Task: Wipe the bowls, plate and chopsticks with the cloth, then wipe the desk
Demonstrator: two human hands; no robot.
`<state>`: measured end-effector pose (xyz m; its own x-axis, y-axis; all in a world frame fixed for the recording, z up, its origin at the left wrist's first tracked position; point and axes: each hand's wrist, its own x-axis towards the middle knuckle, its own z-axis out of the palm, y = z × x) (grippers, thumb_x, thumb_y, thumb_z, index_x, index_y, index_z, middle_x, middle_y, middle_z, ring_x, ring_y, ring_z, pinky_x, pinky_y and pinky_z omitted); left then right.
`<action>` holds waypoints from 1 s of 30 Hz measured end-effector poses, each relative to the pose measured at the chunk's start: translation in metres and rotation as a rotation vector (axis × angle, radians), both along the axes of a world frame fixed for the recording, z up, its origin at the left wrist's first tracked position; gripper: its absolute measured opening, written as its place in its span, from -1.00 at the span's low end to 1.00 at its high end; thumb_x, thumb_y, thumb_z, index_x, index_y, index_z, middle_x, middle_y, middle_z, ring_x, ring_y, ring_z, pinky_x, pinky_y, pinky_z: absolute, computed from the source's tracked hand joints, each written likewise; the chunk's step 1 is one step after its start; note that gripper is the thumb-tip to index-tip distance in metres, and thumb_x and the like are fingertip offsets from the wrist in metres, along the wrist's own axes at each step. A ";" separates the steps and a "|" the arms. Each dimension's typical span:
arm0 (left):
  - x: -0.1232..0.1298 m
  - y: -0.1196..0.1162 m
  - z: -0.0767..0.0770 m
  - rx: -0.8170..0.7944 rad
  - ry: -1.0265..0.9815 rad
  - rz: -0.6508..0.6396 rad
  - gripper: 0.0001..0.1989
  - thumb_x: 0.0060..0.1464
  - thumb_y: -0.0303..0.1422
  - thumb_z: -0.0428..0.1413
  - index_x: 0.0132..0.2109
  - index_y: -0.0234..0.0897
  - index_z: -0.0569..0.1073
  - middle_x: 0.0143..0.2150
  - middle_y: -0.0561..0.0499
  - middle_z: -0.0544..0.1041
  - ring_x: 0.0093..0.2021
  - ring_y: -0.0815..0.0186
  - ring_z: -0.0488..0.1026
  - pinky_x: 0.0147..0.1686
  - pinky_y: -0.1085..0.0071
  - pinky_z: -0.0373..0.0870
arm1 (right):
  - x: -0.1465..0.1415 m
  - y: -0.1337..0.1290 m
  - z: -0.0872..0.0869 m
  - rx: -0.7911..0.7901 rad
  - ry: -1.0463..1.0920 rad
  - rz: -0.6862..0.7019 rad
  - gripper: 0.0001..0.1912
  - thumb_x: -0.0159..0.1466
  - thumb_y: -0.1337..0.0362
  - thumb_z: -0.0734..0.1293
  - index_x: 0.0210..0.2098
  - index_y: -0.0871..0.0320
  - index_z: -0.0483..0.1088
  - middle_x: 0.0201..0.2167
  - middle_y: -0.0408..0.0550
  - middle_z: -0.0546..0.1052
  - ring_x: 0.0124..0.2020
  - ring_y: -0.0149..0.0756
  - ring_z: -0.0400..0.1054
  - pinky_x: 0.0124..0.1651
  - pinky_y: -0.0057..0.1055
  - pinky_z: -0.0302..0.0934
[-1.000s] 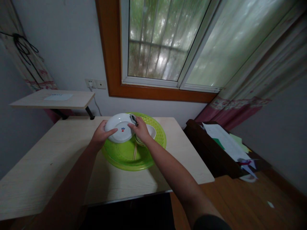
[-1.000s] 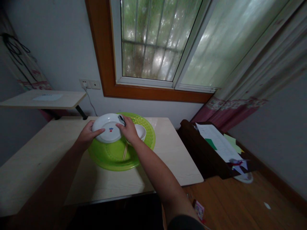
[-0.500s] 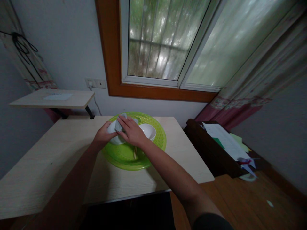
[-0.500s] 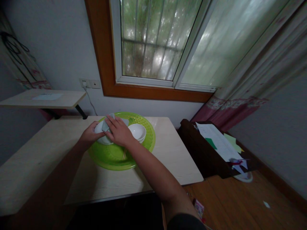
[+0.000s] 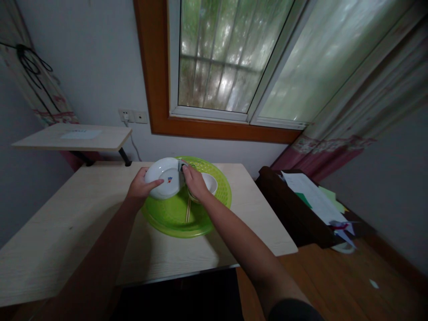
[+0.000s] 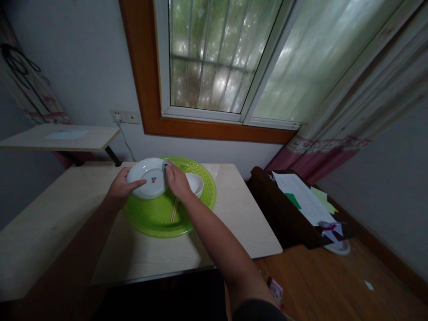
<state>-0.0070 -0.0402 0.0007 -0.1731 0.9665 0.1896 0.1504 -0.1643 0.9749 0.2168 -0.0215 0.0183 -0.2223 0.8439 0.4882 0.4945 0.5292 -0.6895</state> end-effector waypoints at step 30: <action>0.001 0.002 -0.004 0.049 -0.224 0.079 -0.34 -0.30 -0.15 0.44 -0.09 -0.26 0.34 -0.17 -0.01 0.51 -0.21 0.18 0.49 -0.19 0.28 0.43 | -0.008 -0.004 -0.004 0.011 -0.073 0.021 -0.38 0.53 0.01 -0.02 0.36 0.25 0.27 0.41 0.10 0.22 0.44 -0.23 0.08 0.50 -0.19 -0.06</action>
<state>-0.0061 -0.0384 -0.0037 -0.2907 0.9390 0.1839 -0.0545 -0.2081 0.9766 0.2084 -0.0259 0.0139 -0.2753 0.8334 0.4792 0.5324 0.5472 -0.6458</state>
